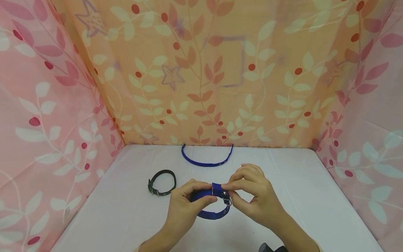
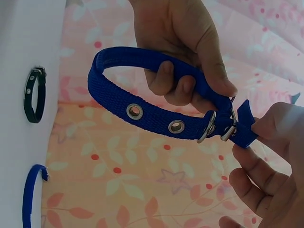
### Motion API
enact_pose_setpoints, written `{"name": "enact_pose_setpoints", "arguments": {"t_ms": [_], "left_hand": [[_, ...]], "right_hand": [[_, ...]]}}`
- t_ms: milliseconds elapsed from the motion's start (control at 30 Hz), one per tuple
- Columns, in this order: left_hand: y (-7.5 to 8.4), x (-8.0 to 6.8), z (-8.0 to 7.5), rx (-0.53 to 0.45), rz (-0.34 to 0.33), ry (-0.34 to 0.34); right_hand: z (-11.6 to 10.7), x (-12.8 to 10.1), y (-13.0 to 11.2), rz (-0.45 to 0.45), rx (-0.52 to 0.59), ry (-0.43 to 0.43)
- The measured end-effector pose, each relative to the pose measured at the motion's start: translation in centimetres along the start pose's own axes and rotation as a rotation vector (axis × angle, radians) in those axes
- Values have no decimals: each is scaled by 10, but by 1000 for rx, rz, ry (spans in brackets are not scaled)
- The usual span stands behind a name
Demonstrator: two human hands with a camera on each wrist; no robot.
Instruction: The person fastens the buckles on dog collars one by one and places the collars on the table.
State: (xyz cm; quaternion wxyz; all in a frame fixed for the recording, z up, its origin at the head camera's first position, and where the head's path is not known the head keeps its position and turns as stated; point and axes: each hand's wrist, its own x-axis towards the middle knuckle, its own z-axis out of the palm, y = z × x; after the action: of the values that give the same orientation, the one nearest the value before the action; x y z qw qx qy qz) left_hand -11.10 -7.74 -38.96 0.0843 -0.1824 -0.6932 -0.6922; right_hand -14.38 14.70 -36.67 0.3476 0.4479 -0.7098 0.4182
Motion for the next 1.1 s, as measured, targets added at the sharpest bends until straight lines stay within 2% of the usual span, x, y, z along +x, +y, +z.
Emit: {"name": "enact_pose_setpoints", "arguments": {"t_ms": [200, 400, 500, 733, 833, 967, 1100], "left_hand": [[0, -1, 1, -14, -18, 18], [-1, -2, 1, -17, -10, 2], [-1, -1, 1, 2, -15, -18], [3, 0, 0, 41, -81, -94], [4, 0, -1, 49, -75, -97], [5, 1, -5, 32, -44, -80], [8, 3, -11, -45, 35, -53]], "right_hand": [[2, 1, 1, -47, -30, 4], [3, 1, 0, -72, -89, -22], [3, 1, 0, -82, -106, -40], [-2, 1, 0, -83, -95, -82], [-5, -1, 0, -44, -65, -108], [-14, -2, -1, 61, -38, -159], [-23, -1, 2, 159, -14, -224]]}}
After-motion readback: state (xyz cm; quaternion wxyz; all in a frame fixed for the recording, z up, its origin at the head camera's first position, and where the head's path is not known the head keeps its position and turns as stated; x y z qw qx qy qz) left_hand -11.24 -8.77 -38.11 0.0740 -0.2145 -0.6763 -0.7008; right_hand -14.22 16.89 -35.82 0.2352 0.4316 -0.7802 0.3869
